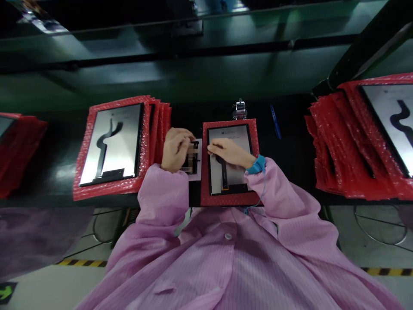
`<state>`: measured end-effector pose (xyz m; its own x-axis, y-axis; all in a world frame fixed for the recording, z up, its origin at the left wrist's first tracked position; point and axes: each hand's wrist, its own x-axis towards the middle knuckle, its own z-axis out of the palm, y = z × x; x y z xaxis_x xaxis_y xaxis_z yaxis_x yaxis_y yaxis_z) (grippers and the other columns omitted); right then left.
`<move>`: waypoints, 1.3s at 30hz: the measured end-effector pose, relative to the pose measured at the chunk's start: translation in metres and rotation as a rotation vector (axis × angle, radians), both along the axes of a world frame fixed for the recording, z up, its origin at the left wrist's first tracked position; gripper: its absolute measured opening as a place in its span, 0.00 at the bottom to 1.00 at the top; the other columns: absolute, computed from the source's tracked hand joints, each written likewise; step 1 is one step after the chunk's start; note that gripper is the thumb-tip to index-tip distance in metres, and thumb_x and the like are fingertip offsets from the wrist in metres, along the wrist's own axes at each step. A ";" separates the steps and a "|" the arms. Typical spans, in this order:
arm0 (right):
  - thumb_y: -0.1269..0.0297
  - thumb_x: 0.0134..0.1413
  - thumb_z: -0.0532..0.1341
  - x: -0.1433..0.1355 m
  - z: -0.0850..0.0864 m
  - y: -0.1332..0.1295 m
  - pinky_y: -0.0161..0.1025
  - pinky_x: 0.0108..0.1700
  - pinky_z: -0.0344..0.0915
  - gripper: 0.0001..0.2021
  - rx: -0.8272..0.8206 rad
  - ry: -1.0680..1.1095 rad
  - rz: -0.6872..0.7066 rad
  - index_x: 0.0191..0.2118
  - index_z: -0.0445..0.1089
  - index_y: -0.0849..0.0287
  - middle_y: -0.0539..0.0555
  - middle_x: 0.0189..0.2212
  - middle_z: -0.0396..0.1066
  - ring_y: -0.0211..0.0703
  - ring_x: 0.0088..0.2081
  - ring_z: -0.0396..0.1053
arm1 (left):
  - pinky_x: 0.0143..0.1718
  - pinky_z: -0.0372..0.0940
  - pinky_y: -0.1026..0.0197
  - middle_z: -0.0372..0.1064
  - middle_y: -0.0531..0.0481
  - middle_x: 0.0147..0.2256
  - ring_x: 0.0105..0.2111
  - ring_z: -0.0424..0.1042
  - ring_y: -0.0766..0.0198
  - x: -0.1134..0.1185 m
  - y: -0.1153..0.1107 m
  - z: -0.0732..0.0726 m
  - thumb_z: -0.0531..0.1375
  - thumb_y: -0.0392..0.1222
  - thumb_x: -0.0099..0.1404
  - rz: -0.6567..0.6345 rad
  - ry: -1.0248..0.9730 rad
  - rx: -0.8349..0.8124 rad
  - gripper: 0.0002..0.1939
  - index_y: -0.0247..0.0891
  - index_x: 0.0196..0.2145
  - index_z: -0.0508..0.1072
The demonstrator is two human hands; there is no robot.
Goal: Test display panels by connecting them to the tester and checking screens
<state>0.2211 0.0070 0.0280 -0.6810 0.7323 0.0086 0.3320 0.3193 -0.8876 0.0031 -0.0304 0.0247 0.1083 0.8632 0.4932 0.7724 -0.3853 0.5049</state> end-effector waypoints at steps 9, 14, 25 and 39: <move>0.66 0.65 0.53 0.055 -0.030 0.056 0.63 0.57 0.58 0.12 0.510 -0.335 -0.706 0.48 0.69 0.64 0.67 0.49 0.66 0.63 0.55 0.60 | 0.68 0.49 0.33 0.27 0.36 0.72 0.72 0.33 0.39 0.066 -0.106 -0.018 0.59 0.53 0.68 -0.075 0.081 -0.111 0.43 0.47 0.72 0.40; 0.73 0.60 0.53 0.054 -0.049 0.075 0.62 0.53 0.62 0.08 0.454 -0.295 -0.685 0.36 0.68 0.62 0.65 0.44 0.64 0.63 0.52 0.59 | 0.68 0.46 0.30 0.21 0.40 0.73 0.73 0.28 0.40 0.076 -0.131 -0.052 0.59 0.52 0.68 -0.016 0.088 -0.198 0.45 0.53 0.72 0.35; 0.58 0.61 0.58 0.063 -0.002 0.045 0.37 0.36 0.64 0.08 0.207 0.413 -0.648 0.36 0.59 0.54 0.49 0.32 0.61 0.38 0.33 0.62 | 0.68 0.49 0.29 0.33 0.34 0.72 0.72 0.37 0.35 0.076 -0.133 -0.054 0.70 0.53 0.57 0.125 -0.189 -0.258 0.60 0.54 0.71 0.33; 0.47 0.55 0.61 0.031 -0.003 0.023 0.31 0.25 0.61 0.17 -0.290 0.809 -0.600 0.43 0.63 0.52 0.49 0.35 0.66 0.36 0.31 0.66 | 0.31 0.68 0.63 0.72 0.51 0.30 0.29 0.70 0.64 0.017 -0.123 0.028 0.66 0.57 0.59 0.240 -0.766 -0.351 0.20 0.37 0.39 0.75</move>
